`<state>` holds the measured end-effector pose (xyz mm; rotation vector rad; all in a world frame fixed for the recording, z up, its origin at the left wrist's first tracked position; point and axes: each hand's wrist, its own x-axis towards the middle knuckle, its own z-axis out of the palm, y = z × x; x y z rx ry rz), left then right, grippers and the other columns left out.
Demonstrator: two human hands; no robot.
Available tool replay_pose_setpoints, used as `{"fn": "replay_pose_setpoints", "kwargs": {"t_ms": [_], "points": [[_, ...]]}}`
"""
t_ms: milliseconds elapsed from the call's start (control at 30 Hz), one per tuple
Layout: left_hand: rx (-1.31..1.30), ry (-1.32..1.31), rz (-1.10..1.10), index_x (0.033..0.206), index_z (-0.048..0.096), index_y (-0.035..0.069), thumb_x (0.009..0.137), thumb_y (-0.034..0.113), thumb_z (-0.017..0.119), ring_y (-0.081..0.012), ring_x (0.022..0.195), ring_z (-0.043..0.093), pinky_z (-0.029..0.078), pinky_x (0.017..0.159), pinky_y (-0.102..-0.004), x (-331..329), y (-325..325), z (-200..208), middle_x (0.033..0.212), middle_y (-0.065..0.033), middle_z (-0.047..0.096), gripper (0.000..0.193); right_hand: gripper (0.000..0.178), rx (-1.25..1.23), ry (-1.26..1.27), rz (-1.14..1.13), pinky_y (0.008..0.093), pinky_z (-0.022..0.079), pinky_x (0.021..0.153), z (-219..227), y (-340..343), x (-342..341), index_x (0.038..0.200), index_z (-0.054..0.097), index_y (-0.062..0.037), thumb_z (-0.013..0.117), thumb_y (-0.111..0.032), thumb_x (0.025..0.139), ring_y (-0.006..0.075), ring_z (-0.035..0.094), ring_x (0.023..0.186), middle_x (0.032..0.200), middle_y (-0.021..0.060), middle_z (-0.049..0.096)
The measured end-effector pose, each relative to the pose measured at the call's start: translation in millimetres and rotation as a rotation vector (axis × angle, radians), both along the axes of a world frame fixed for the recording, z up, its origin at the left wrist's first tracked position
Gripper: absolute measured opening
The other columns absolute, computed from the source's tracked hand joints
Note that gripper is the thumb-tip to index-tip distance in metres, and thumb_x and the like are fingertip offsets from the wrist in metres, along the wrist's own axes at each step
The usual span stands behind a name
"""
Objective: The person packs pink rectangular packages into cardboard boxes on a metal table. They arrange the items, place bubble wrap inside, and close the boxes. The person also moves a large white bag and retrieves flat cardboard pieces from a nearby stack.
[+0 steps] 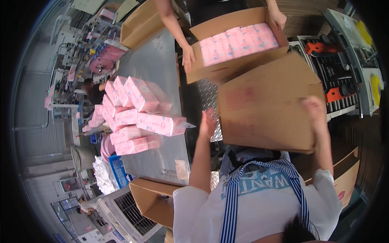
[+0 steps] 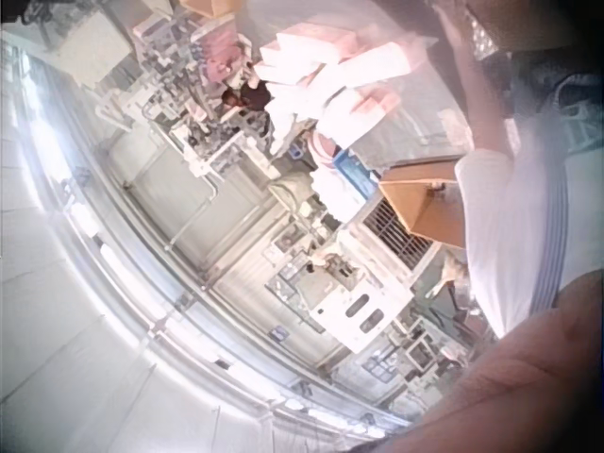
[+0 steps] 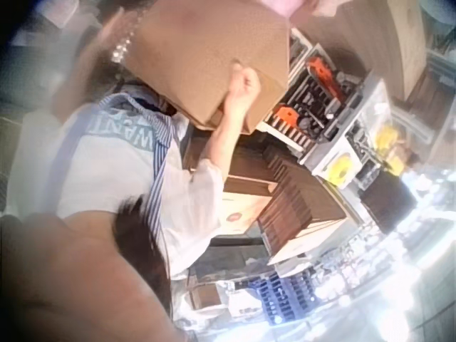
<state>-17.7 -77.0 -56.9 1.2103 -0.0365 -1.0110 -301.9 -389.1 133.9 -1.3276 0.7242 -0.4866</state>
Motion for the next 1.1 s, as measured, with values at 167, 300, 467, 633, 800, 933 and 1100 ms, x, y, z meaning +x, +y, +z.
{"fn": "replay_pose_setpoints", "kwargs": {"t_ms": [167,300,467,633,800,933,1100], "points": [[0.114,-0.004,0.129,0.148,0.021,0.012,0.089,0.060,0.046,-0.0274,0.138,0.029,0.023,0.109,-0.0501,57,84,56,0.152,-0.0118,0.027,0.081,0.038,-1.046,0.106,0.461,0.0459,0.041,0.087,15,82,92,0.099,0.064,-0.0112,0.078,-0.030,0.069,0.0288,0.055,0.103,0.103,0.0089,0.061],[0.530,-0.608,-0.063,0.140,0.037,0.008,0.089,0.024,0.062,-0.0260,0.128,0.044,0.035,0.103,-0.0402,28,76,66,0.142,-0.0137,0.043,0.059,0.087,-1.390,0.865,-0.103,0.0514,0.039,0.092,-60,12,60,0.141,0.031,-0.0076,0.078,-0.020,0.068,0.0350,0.046,0.120,0.143,0.0160,0.035],[0.171,-0.344,-0.034,0.132,0.046,0.006,0.088,0.011,0.062,-0.0256,0.111,0.057,0.044,0.094,-0.0324,-17,45,8,0.120,-0.0142,0.060,0.048,0.049,-0.747,0.966,0.063,0.0418,0.048,0.088,-119,-102,-54,0.131,0.047,-0.0030,0.058,-0.017,0.086,0.0390,0.059,0.104,0.109,0.0230,0.063],[1.247,-0.801,-0.136,0.129,0.049,0.007,0.088,0.021,0.062,-0.0302,0.116,0.053,0.048,0.091,-0.0393,-11,82,-83,0.126,-0.0176,0.054,0.045,0.042,-0.844,0.859,0.288,0.0482,0.047,0.083,-117,-108,-80,0.125,0.052,-0.0039,0.056,-0.018,0.086,0.0414,0.059,0.099,0.102,0.0255,0.063],[1.339,-0.788,-0.830,0.113,0.061,0.003,0.085,0.033,0.062,-0.0307,0.100,0.062,0.050,0.087,-0.0407,24,97,-28,0.106,-0.0191,0.064,0.041,0.037,-0.762,0.900,0.529,0.0491,0.048,0.080,-67,-23,29,0.116,0.055,0.0006,0.059,-0.018,0.084,0.0442,0.059,0.092,0.092,0.0290,0.063],[0.613,0.052,-0.542,0.115,0.063,0.002,0.089,0.039,0.061,-0.0276,0.096,0.064,0.049,0.083,-0.0316,36,134,126,0.104,-0.0172,0.067,0.046,0.077,-0.663,1.246,0.488,0.0433,0.045,0.091,-58,23,86,0.143,0.026,-0.0001,0.066,-0.031,0.084,0.0409,0.058,0.105,0.115,0.0243,0.059],[1.014,-0.922,0.383,0.106,0.067,0.004,0.089,0.029,0.061,-0.0282,0.099,0.061,0.047,0.084,-0.0338,126,222,129,0.102,-0.0155,0.067,0.031,0.077,-1.320,0.282,0.531,0.0516,0.027,0.105,-42,165,212,0.133,0.041,-0.0031,0.071,-0.042,0.074,0.0365,0.039,0.126,0.131,0.0192,0.046]]}}
